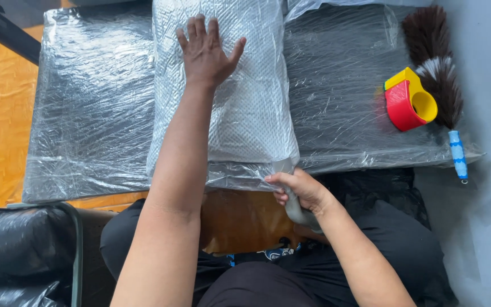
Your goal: Placing a pillow into a plastic bag and using a vacuum hose to extract air for compression.
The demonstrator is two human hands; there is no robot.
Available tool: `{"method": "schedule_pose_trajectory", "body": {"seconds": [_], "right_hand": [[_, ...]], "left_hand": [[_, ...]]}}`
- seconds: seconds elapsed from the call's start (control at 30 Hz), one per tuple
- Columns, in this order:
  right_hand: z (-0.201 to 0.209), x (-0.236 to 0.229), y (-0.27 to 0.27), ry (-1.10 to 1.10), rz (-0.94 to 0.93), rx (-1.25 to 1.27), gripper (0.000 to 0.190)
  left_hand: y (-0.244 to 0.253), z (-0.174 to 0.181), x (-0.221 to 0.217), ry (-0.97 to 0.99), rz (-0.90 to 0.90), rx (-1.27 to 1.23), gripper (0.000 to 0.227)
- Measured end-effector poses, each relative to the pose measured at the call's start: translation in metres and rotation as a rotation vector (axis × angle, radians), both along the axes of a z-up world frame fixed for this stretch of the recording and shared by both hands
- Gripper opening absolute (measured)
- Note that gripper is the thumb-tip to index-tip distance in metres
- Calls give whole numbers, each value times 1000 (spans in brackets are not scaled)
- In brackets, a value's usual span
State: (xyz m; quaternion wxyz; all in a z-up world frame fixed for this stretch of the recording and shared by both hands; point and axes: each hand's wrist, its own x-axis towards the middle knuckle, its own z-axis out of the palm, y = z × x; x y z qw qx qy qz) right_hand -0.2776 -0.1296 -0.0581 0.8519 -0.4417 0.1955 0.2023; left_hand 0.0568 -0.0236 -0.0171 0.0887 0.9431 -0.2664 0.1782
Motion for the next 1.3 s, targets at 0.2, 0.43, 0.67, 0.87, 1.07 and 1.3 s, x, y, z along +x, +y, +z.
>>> {"method": "schedule_pose_trajectory", "body": {"seconds": [0.2,0.43,0.67,0.87,1.07,1.3], "right_hand": [[-1,0,-3,-1,16,8,21],[-8,1,-3,3,14,12,16],[-8,0,-3,-18,-12,7,10],[-11,0,-3,-3,10,19,13],[-7,-1,-2,3,36,-14,13],[-12,-3,-1,26,30,-22,13]], "left_hand": [[-15,-5,-3,283,-33,37,96],[-20,-15,6,260,-10,54,97],[-20,-32,12,185,-28,-19,97],[-19,-37,13,152,-46,-62,90],[-18,-39,15,153,-55,-50,89],[-18,-42,17,199,-40,-37,89]]}}
